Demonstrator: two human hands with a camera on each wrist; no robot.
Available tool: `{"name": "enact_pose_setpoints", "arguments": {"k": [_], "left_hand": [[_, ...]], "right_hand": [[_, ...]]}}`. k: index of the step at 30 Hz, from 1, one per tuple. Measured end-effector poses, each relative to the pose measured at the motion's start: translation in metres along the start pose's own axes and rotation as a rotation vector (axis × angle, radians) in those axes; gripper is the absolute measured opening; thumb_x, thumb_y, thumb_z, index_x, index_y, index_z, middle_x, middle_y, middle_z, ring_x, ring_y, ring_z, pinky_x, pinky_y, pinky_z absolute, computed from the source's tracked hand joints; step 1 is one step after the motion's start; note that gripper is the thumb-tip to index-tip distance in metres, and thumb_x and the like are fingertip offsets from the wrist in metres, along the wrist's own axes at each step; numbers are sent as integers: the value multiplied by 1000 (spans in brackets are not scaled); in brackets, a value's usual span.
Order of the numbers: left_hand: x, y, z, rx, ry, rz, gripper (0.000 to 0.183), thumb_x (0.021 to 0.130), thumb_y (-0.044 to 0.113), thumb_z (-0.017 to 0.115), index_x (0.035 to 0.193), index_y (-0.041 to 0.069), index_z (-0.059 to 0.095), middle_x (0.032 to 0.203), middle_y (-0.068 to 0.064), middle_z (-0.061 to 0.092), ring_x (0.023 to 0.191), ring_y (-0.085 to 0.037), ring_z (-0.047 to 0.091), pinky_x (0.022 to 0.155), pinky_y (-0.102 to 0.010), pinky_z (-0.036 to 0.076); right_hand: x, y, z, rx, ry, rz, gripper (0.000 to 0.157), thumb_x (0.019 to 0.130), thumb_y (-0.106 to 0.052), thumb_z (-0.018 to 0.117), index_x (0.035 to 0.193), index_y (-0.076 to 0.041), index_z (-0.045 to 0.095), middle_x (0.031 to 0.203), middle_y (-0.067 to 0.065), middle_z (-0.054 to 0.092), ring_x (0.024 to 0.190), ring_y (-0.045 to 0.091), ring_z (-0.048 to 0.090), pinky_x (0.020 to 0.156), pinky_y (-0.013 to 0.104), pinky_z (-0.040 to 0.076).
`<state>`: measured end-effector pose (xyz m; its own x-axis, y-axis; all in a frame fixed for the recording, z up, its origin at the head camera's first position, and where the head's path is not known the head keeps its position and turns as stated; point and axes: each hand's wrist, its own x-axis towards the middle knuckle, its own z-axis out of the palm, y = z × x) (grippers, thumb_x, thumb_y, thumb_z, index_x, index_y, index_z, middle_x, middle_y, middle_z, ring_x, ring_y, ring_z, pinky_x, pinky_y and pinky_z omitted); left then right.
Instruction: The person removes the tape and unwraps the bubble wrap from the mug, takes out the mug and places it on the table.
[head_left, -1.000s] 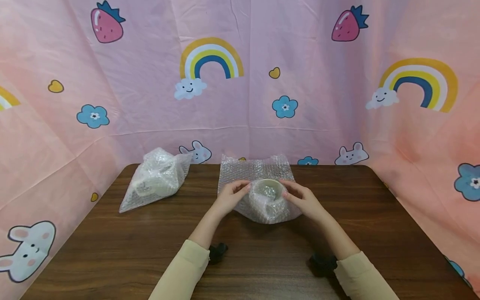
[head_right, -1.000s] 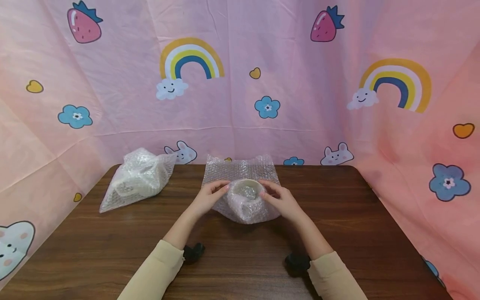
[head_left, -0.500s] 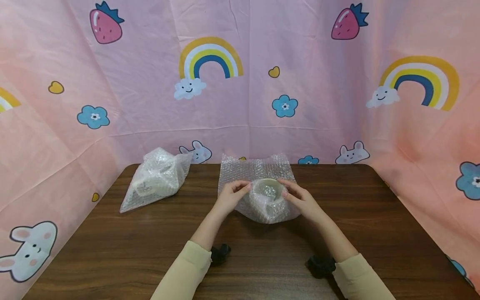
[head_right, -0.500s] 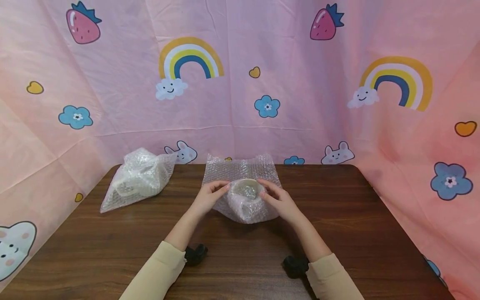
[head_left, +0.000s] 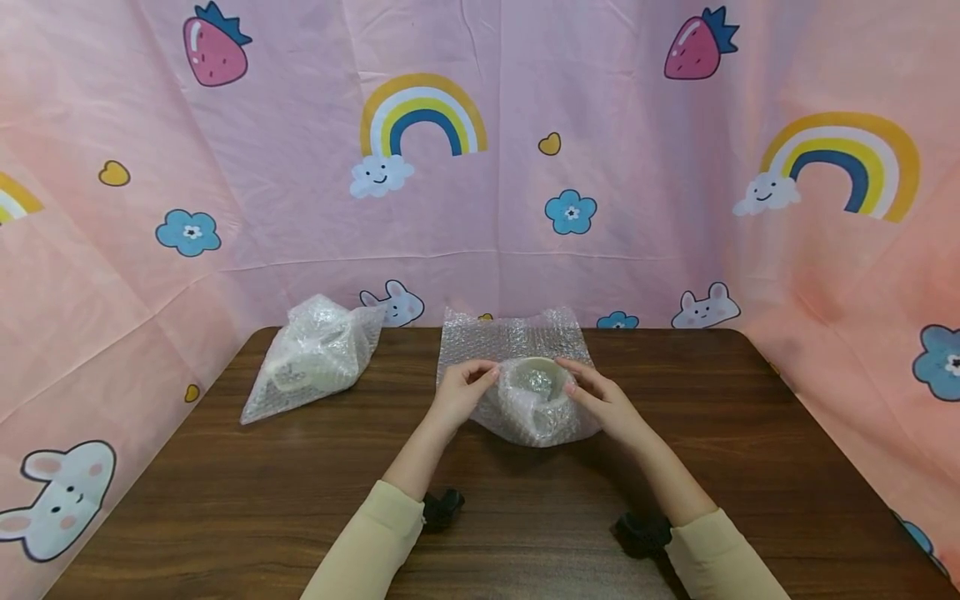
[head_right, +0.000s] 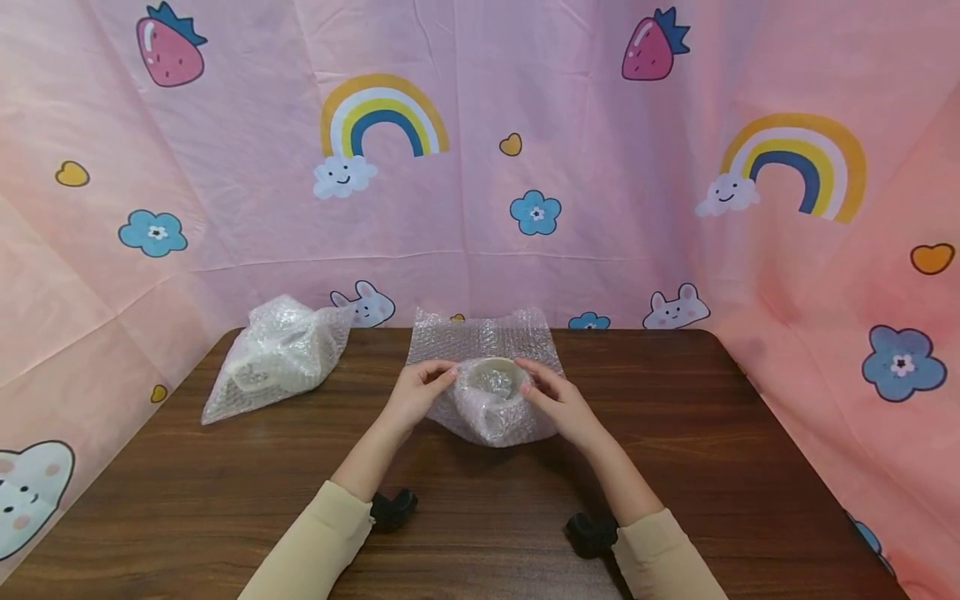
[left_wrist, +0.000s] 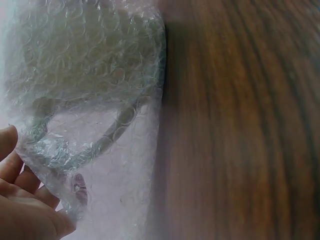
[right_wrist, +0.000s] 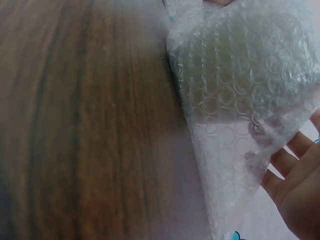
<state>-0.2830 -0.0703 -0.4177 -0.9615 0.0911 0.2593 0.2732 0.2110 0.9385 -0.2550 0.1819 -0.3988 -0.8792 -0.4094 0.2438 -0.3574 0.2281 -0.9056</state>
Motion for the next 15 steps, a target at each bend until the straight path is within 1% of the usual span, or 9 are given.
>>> {"name": "enact_pose_setpoints", "arguments": {"k": [2, 5, 7, 9, 12, 15], "left_hand": [[0, 1, 0, -3, 6, 9, 16, 92, 7, 64, 101, -5, 70, 93, -10, 69, 82, -14, 58, 72, -27, 47], [-5, 15, -2, -10, 3, 13, 16, 92, 3, 62, 100, -9, 68, 93, -14, 68, 83, -16, 57, 74, -29, 46], [-5, 16, -2, -21, 1, 19, 16, 93, 2, 61, 100, -10, 67, 93, -14, 67, 84, -15, 56, 74, -29, 46], [-6, 16, -2, -29, 3, 11, 15, 93, 2, 61, 100, -9, 67, 93, -12, 67, 84, -15, 56, 75, -28, 46], [-1, 3, -2, -46, 9, -3, 14, 93, 4, 61, 100, -6, 68, 92, -7, 67, 84, -14, 56, 74, -27, 46], [-1, 3, -5, -60, 7, -24, 14, 94, 7, 62, 101, -3, 69, 93, -5, 66, 85, -15, 55, 74, -27, 46]], "right_hand": [[0, 0, 0, -1, 0, 2, 44, 100, -13, 50, 143, -4, 43, 147, 19, 36, 133, 40, 34, 102, 59, 31], [0, 1, 0, -3, 2, 7, 45, 100, -13, 51, 143, -5, 43, 147, 19, 37, 132, 40, 35, 102, 59, 32], [0, 1, 0, 0, 3, 9, 45, 100, -14, 51, 143, -5, 44, 147, 19, 37, 132, 40, 36, 101, 59, 32], [0, 1, 0, 0, 5, 10, 45, 100, -14, 51, 143, -5, 44, 147, 19, 37, 132, 40, 36, 101, 59, 32], [0, 1, 0, 4, 4, 7, 45, 100, -14, 51, 143, -4, 43, 147, 18, 37, 133, 40, 34, 102, 60, 32], [-1, 1, -1, 4, 2, 0, 45, 100, -13, 51, 143, -4, 43, 148, 18, 36, 133, 40, 33, 102, 60, 31]]}}
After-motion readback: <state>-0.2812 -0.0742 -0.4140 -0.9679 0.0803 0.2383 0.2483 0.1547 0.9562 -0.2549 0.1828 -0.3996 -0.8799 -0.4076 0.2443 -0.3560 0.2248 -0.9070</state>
